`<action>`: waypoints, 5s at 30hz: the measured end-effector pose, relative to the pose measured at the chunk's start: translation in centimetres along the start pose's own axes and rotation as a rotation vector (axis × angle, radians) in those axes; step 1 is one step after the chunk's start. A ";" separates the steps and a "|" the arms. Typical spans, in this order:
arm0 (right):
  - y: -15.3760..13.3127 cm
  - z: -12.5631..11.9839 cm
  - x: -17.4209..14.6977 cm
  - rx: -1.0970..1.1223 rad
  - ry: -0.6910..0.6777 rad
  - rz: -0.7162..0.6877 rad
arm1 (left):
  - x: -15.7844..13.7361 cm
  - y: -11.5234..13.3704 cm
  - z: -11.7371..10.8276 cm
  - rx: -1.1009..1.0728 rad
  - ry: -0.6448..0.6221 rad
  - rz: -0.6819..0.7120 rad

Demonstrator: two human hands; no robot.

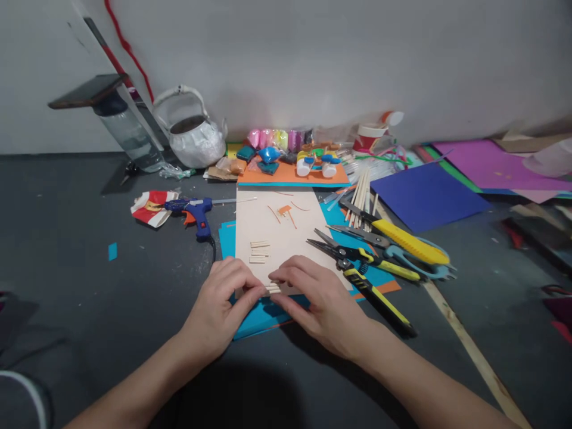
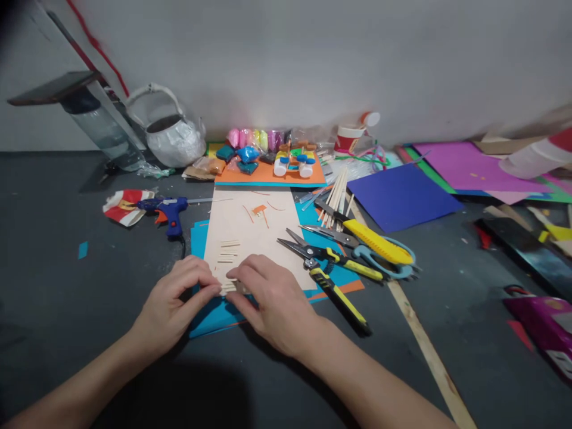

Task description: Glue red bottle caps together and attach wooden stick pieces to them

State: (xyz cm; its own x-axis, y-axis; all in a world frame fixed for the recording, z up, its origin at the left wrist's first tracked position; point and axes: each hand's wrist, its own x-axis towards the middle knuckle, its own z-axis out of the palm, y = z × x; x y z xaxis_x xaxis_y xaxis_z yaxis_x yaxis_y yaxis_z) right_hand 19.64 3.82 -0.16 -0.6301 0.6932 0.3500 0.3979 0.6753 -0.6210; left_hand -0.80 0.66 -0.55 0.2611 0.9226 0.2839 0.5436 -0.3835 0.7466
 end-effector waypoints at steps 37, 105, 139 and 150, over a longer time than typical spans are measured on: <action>1.8 -0.8 -0.6 -0.273 0.213 0.050 | -0.2 -1.6 0.7 0.237 0.244 0.277; 1.8 -2.9 -0.2 -0.466 -0.169 0.193 | 0.6 -1.9 -0.7 0.330 0.220 0.136; 1.7 -9.2 -6.7 -0.809 -0.271 0.497 | 5.1 4.9 1.6 -0.892 -0.009 -0.433; 2.9 -9.3 -6.4 -0.814 -0.345 0.524 | 4.2 2.9 2.3 -0.889 0.029 -0.385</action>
State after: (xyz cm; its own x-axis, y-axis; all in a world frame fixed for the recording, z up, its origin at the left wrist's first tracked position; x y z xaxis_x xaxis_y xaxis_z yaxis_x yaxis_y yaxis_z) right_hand 31.03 3.68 2.26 -0.3534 0.9265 -0.1288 0.9287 0.3641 0.0708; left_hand 3.68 3.29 1.46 0.1653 0.9838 -0.0693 -0.2174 0.1049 0.9704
